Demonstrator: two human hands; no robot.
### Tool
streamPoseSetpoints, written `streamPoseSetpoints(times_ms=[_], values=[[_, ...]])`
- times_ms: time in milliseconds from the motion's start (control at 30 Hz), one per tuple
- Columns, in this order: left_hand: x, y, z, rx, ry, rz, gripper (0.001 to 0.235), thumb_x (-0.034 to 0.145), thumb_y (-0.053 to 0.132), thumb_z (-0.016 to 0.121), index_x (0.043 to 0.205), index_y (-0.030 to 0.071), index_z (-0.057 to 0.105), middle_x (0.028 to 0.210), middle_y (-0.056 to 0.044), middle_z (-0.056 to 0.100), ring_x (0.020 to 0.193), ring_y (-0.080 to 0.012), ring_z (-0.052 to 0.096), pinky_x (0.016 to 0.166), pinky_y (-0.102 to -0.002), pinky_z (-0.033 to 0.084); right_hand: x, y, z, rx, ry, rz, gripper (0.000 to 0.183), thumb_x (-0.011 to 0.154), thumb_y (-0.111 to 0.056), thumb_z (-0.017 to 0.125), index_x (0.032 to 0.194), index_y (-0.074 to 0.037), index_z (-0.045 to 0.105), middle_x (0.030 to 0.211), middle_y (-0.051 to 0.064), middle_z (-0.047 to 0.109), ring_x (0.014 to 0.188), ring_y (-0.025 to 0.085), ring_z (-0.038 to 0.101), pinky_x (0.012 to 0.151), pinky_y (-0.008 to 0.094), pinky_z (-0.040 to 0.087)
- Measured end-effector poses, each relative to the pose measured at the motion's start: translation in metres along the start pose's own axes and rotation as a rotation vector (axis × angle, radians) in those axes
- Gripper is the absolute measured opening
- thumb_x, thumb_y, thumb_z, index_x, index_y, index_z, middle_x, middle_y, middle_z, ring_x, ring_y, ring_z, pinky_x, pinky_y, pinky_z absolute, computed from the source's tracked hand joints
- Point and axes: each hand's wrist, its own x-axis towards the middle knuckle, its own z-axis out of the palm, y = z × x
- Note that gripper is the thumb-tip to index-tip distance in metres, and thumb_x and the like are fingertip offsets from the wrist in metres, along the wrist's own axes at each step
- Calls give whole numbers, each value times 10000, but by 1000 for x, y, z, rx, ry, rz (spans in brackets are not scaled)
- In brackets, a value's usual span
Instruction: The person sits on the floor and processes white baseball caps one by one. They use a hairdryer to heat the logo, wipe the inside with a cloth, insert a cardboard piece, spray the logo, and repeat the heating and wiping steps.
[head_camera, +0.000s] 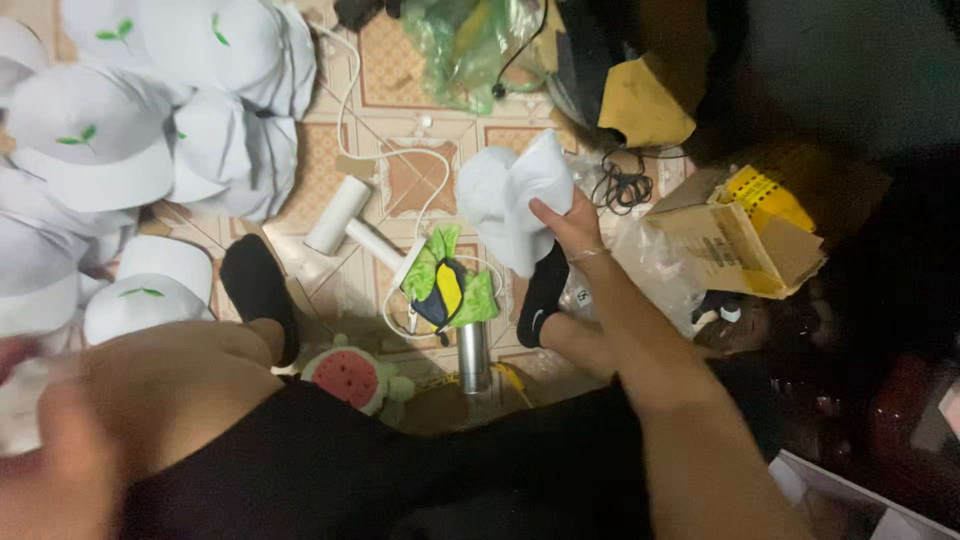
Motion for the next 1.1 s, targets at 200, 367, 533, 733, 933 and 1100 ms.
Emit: streamPoseSetpoints(times_ms=[200,367,533,733,933,1100], values=[[8,135,86,-227,-323,576,453,789,45,714,1236,74,652,1179,-122,664,1161,-353,625,977,-464,510,-97,-56,73,479,-247,245,549,966,-266,658,1436,-29,503,1295,134,660,1119,229,666,945,369,559],[-47,167,124,-96,-332,517,505,806,143,701,1253,-60,582,1249,-190,580,1159,-382,535,951,-466,409,-248,-61,106,799,-325,441,662,958,-274,628,1524,-21,398,1397,191,577,1210,300,604,1003,439,521],[-95,150,129,243,-509,531,308,820,166,660,1073,-7,627,1042,-139,616,1046,-322,564,871,-472,392,-325,-94,94,647,-729,-149,1042,789,-352,867,1559,7,262,1508,133,451,1374,230,478,1123,386,423],[-25,135,116,271,-734,471,298,824,313,634,981,76,720,882,-177,687,947,-361,599,883,-566,360,-308,-121,94,-138,-417,240,433,914,-238,706,1246,39,672,1073,153,780,930,226,746,817,346,601],[90,92,111,207,-769,223,522,1063,529,498,1029,56,716,923,-170,672,961,-360,631,890,-517,462,-239,-141,72,-345,-279,374,366,917,-235,697,1180,19,693,1028,164,789,875,222,772,774,344,611],[83,59,157,-133,-96,288,607,1104,427,679,1307,-81,415,1198,-287,595,1109,-384,633,955,-475,521,-169,-161,107,-15,-78,258,343,958,-157,642,1226,56,661,1119,157,763,967,213,754,838,348,611]])
